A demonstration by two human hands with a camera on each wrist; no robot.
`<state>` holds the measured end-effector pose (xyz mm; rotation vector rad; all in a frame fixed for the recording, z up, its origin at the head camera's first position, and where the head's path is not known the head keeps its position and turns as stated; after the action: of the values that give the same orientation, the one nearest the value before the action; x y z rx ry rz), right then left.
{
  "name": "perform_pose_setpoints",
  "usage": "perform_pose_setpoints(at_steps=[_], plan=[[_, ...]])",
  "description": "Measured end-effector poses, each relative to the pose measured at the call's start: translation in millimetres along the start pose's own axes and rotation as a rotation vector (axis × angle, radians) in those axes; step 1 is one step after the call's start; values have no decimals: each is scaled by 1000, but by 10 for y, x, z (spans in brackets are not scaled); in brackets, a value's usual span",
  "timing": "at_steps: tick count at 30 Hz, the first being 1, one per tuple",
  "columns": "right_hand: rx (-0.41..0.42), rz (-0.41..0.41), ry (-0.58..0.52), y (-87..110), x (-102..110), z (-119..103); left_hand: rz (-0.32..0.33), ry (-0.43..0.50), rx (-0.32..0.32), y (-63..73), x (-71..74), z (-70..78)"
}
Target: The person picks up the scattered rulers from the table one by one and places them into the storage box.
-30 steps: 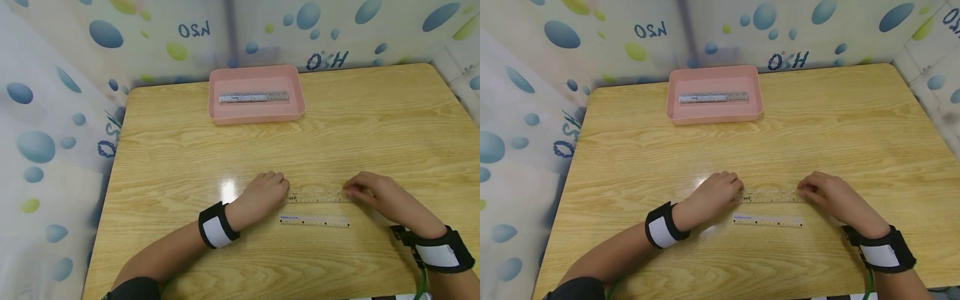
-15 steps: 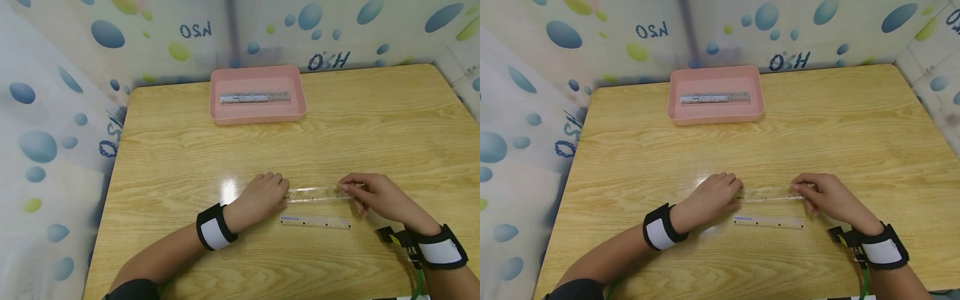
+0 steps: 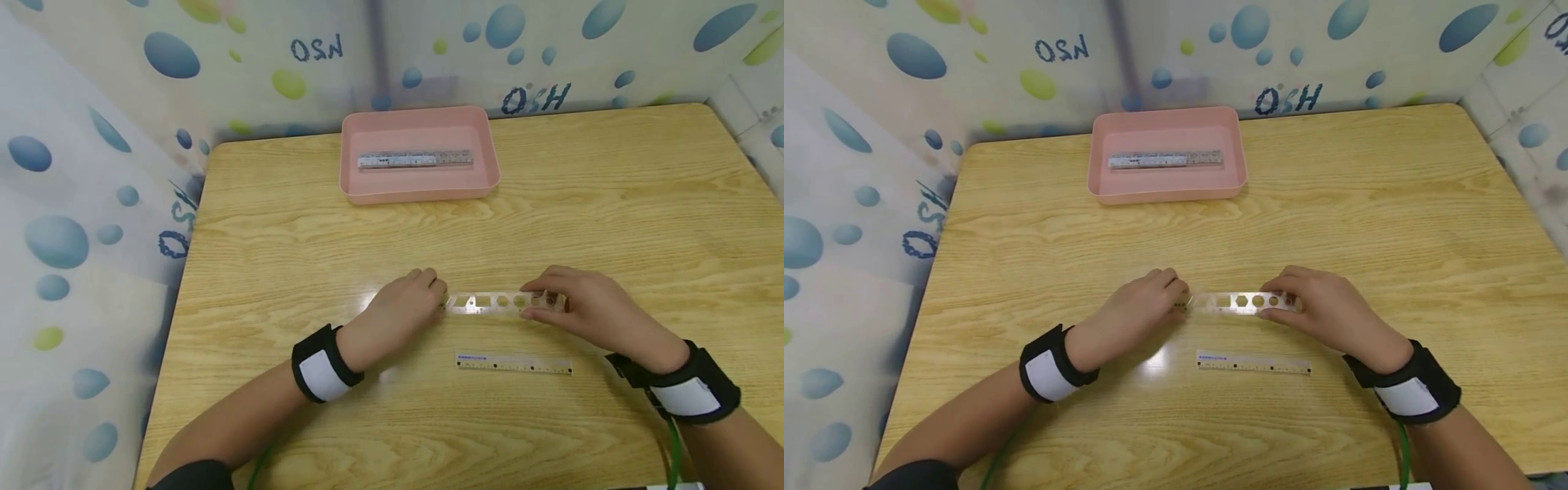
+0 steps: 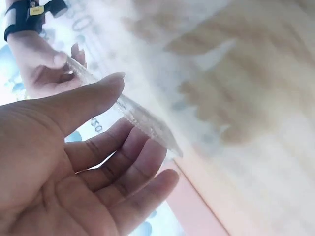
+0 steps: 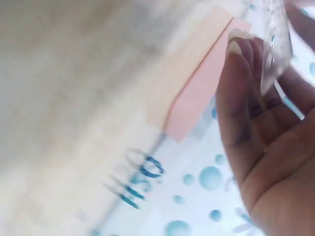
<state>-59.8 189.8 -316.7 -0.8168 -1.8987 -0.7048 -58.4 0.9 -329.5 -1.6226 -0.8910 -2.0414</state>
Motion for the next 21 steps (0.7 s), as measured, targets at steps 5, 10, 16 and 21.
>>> perform_pose_setpoints(at_steps=[5, 10, 16, 21], plan=[[98, 9, 199, -158, 79, -192, 23, -39, 51, 43, 86, -156], [144, 49, 268, -368, 154, -259, 33, 5, 88, 68, 204, -377], [116, 65, 258, -734, 373, -223, 57, 72, 121, 51, 489, -714], [70, 16, 245, -1082, 574, -158, 58, 8, 152, -17, 741, -937]])
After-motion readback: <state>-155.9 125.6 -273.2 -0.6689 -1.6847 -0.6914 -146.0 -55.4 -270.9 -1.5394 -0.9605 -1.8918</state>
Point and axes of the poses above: each hand's wrist, its own y-axis away from the middle knuckle, its own x-axis out of the back of the hand, z = x × y, the point moved 9 cm from there along -y, towards the middle knuckle, and after that the axes turned 14 degrees about -z, right-handed, at the moved point
